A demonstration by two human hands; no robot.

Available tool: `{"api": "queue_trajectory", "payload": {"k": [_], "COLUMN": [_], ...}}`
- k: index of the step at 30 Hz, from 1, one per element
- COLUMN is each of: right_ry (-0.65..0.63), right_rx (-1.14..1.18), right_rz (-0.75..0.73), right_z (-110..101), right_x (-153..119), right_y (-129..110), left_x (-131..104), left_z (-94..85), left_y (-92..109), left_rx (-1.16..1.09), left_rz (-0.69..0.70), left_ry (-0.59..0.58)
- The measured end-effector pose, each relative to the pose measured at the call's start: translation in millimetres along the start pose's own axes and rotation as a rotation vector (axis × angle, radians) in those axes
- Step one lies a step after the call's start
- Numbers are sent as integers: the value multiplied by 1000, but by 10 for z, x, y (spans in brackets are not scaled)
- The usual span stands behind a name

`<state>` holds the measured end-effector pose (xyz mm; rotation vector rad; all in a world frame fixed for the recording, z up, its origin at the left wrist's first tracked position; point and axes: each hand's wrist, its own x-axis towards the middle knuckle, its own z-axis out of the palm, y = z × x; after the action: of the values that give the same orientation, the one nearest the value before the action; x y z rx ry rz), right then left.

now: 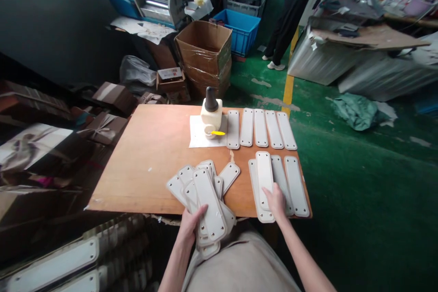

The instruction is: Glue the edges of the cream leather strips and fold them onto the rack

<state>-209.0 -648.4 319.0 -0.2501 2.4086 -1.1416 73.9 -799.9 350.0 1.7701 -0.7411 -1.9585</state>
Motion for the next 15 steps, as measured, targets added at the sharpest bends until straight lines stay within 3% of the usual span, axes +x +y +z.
{"api": "queue_trajectory", "payload": {"k": [3, 5, 9, 15], "right_ry": [93, 89, -19, -127], "right_rx": [-56, -55, -3, -22], "right_rz": [-41, -70, -135, -134], "right_z": [-50, -71, -40, 238], "right_x": [-13, -56, -151, -345], "right_y": [-35, -75, -123, -29], "left_x": [-2, -10, -29, -29], "left_z": [22, 38, 49, -62], "left_y": [8, 20, 28, 19], "left_rx": [-1, 0, -14, -58], "left_rz": [-3, -9, -10, -12], "left_ry": [24, 43, 32, 59]}}
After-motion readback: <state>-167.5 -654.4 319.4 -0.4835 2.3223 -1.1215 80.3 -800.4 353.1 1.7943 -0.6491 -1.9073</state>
